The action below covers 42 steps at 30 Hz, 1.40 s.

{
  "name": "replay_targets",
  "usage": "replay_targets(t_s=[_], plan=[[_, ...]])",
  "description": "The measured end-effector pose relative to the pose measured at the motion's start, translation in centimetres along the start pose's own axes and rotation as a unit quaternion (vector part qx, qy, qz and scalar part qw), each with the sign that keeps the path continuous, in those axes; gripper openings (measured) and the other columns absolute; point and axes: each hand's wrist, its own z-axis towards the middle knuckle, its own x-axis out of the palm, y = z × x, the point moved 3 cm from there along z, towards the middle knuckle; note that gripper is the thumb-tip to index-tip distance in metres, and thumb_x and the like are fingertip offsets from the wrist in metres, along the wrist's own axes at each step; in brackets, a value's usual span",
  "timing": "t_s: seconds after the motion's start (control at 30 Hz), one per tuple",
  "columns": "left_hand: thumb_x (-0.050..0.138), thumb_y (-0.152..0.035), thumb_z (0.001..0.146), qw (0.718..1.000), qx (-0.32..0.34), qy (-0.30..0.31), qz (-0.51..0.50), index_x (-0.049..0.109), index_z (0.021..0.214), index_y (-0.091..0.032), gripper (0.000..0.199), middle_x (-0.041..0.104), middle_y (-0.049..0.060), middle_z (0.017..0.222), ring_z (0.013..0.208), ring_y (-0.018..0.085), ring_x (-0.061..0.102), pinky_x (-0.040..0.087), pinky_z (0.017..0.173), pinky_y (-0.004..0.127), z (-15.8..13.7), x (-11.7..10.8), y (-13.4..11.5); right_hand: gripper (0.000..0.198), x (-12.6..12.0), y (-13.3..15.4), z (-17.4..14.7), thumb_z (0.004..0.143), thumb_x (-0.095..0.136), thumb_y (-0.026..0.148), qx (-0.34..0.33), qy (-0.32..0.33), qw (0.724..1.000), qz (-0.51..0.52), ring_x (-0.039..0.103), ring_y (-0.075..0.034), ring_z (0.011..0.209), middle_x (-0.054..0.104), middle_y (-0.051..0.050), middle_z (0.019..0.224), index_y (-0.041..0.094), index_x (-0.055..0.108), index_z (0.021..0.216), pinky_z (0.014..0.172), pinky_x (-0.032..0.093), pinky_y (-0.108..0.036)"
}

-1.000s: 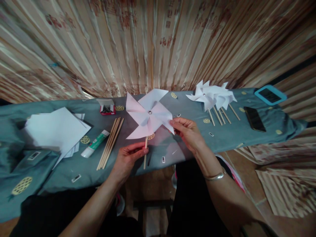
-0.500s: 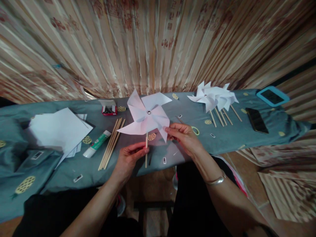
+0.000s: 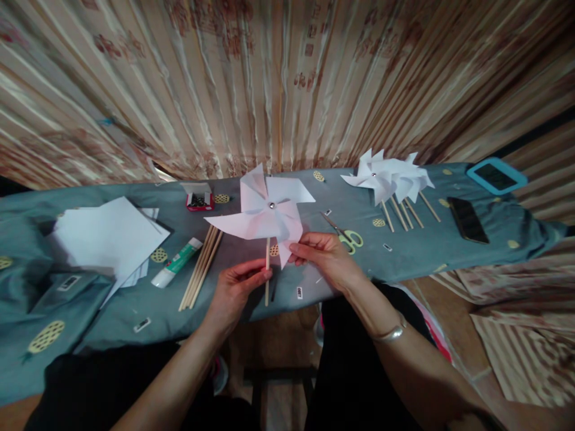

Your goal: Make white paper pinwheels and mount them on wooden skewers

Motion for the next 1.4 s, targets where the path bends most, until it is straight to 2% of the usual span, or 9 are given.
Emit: replay_targets(t_s=[0.3, 0.5, 0.67, 0.83, 0.93, 1.03, 1.13, 1.23, 1.4], plan=[[0.090, -0.029, 0.049, 1.000, 0.003, 0.030, -0.008, 0.079, 0.080, -0.020, 0.035, 0.077, 0.003, 0.077, 0.071, 0.013, 0.065, 0.049, 0.074, 0.023, 0.2, -0.1, 0.4, 0.024, 1.4, -0.3, 0.1, 0.057, 0.083, 0.037, 0.030, 0.020, 0.999, 0.019, 0.057, -0.007, 0.050, 0.071, 0.001, 0.059, 0.017, 0.072, 0.066, 0.052, 0.046, -0.021], [0.089, -0.030, 0.053, 0.998, 0.012, 0.067, -0.019, 0.079, 0.079, -0.021, 0.030, 0.076, 0.003, 0.076, 0.076, 0.015, 0.067, 0.050, 0.080, 0.024, -0.1, 0.2, 0.2, 0.014, 2.3, -0.7, 0.3, 0.065, 0.077, 0.033, 0.002, 0.043, 0.999, -0.024, 0.057, -0.008, 0.050, 0.071, 0.000, 0.060, 0.019, 0.072, 0.063, 0.051, 0.045, -0.022], [0.089, -0.030, 0.053, 0.997, 0.007, 0.069, -0.026, 0.079, 0.080, -0.020, 0.031, 0.077, 0.003, 0.077, 0.076, 0.014, 0.067, 0.049, 0.080, 0.023, 0.0, 0.1, 0.2, 0.019, 2.5, -0.9, 0.0, 0.071, 0.072, 0.038, -0.035, 0.046, 0.994, -0.089, 0.056, -0.009, 0.052, 0.069, 0.000, 0.060, 0.019, 0.073, 0.067, 0.051, 0.043, -0.022], [0.090, -0.028, 0.053, 0.998, 0.012, 0.050, -0.032, 0.078, 0.080, -0.021, 0.030, 0.077, 0.001, 0.081, 0.074, 0.009, 0.065, 0.047, 0.077, 0.017, 0.2, -0.2, 0.0, 0.028, 0.0, 1.1, -0.2, 0.074, 0.070, 0.045, -0.102, -0.004, 0.991, -0.084, 0.045, -0.006, 0.045, 0.066, 0.001, 0.056, 0.019, 0.071, 0.063, 0.045, 0.035, -0.021], [0.091, -0.029, 0.049, 0.998, -0.003, 0.048, -0.041, 0.078, 0.075, -0.022, 0.030, 0.077, 0.000, 0.077, 0.070, 0.008, 0.064, 0.047, 0.073, 0.015, 0.1, -0.3, 0.0, 0.025, -2.9, 2.6, 0.1, 0.072, 0.073, 0.045, -0.169, -0.124, 0.978, -0.012, 0.045, -0.005, 0.046, 0.066, 0.002, 0.058, 0.020, 0.072, 0.066, 0.048, 0.036, -0.021], [0.091, -0.029, 0.048, 0.997, -0.025, 0.062, -0.045, 0.078, 0.075, -0.022, 0.031, 0.077, 0.000, 0.076, 0.071, 0.008, 0.065, 0.048, 0.074, 0.016, -0.1, -0.2, 0.2, 0.023, -5.0, 2.9, 0.7, 0.063, 0.081, 0.040, -0.192, -0.218, 0.956, 0.030, 0.056, -0.007, 0.059, 0.072, 0.002, 0.073, 0.023, 0.074, 0.077, 0.059, 0.044, -0.021], [0.091, -0.028, 0.049, 0.996, -0.037, 0.080, -0.034, 0.078, 0.075, -0.021, 0.030, 0.077, 0.001, 0.075, 0.071, 0.009, 0.065, 0.048, 0.073, 0.016, -0.3, -0.2, 0.4, 0.034, -5.4, 2.4, 1.4, 0.057, 0.085, 0.038, -0.160, -0.208, 0.965, 0.027, 0.062, -0.010, 0.073, 0.074, 0.002, 0.083, 0.025, 0.074, 0.086, 0.071, 0.048, -0.024], [0.090, -0.027, 0.049, 0.995, -0.045, 0.091, -0.017, 0.079, 0.075, -0.020, 0.029, 0.076, 0.001, 0.074, 0.069, 0.008, 0.064, 0.048, 0.071, 0.016, -0.5, -0.1, 0.4, 0.035, -5.1, 1.8, 1.8, 0.055, 0.085, 0.040, -0.122, -0.172, 0.977, 0.032, 0.061, -0.011, 0.069, 0.072, 0.003, 0.077, 0.025, 0.075, 0.085, 0.069, 0.048, -0.025], [0.090, -0.027, 0.047, 0.996, -0.049, 0.077, -0.010, 0.079, 0.073, -0.019, 0.030, 0.077, 0.002, 0.075, 0.068, 0.009, 0.063, 0.048, 0.072, 0.017, -0.5, 0.0, 0.1, 0.031, -5.1, 1.7, 1.7, 0.056, 0.086, 0.037, -0.135, -0.171, 0.975, 0.051, 0.059, -0.011, 0.066, 0.071, 0.003, 0.072, 0.025, 0.075, 0.082, 0.068, 0.048, -0.026]])
